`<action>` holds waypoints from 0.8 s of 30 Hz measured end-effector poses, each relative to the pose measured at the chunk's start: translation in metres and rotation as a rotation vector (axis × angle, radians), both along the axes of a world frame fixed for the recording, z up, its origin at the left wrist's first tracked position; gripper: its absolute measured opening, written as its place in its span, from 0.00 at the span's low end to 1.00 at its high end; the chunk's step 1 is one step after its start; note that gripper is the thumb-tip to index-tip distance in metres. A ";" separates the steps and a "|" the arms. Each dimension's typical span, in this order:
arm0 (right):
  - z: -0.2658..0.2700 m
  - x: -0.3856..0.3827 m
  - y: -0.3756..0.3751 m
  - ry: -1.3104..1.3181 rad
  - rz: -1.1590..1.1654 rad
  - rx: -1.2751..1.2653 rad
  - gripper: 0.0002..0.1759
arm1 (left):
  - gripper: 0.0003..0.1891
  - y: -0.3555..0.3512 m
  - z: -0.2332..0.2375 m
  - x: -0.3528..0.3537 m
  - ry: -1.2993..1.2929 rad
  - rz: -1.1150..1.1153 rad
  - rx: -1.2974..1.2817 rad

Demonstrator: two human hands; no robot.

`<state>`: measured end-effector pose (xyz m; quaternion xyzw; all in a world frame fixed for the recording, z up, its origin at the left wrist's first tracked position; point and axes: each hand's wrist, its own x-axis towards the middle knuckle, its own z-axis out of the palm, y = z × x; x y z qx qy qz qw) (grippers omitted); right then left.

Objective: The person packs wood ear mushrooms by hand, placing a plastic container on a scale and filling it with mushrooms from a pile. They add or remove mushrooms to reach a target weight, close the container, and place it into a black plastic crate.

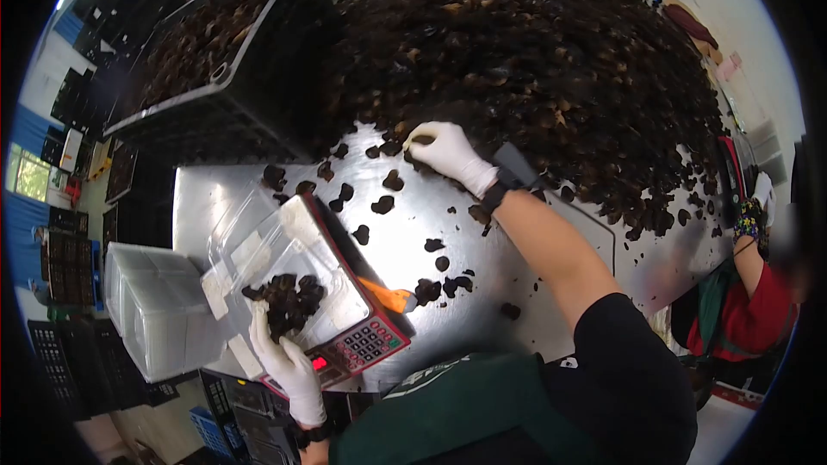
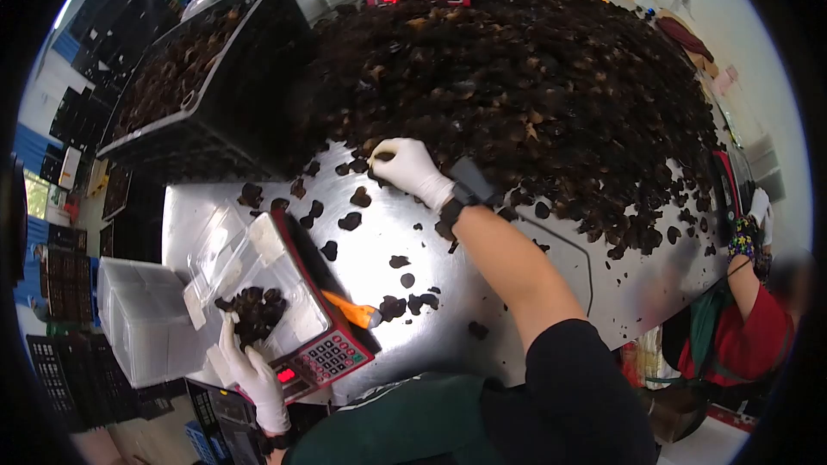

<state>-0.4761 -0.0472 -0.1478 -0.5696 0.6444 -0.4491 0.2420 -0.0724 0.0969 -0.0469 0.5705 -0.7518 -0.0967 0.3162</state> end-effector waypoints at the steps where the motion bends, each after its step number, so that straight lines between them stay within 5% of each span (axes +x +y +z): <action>1: 0.017 0.002 0.004 -0.226 0.031 0.100 0.12 | 0.31 0.001 -0.004 0.001 0.028 0.003 -0.001; 5: 0.071 0.018 0.020 -0.887 0.122 0.299 0.12 | 0.31 0.003 -0.006 0.003 0.038 -0.009 -0.009; 12: 0.127 0.089 0.022 -1.191 0.468 0.266 0.11 | 0.34 -0.005 0.014 0.000 0.045 -0.017 -0.055; 16: 0.159 0.167 0.031 -0.948 0.595 0.300 0.11 | 0.37 -0.007 0.020 0.003 0.103 0.014 -0.044; 18: 0.154 0.198 0.040 -0.532 0.773 0.093 0.16 | 0.41 -0.008 0.021 0.000 0.160 -0.004 -0.050; 19: 0.133 0.216 0.041 -0.290 0.819 -0.212 0.19 | 0.43 -0.009 0.020 -0.003 0.185 -0.018 -0.048; 20: 0.124 0.226 0.043 -0.121 0.898 -0.170 0.24 | 0.44 -0.009 0.021 -0.008 0.246 -0.047 0.000; 21: 0.108 0.232 0.050 0.214 0.822 -0.362 0.29 | 0.45 -0.011 0.009 -0.007 0.373 -0.082 0.063; 22: 0.107 0.238 0.058 0.451 0.768 -0.312 0.31 | 0.44 -0.012 0.004 -0.002 0.222 -0.073 0.020; 23: 0.102 0.245 0.064 0.456 0.677 -0.314 0.30 | 0.44 -0.012 0.001 0.001 0.067 -0.058 -0.033; 24: 0.102 0.246 0.067 0.405 0.640 -0.329 0.29 | 0.43 -0.012 -0.001 0.001 0.174 -0.058 0.015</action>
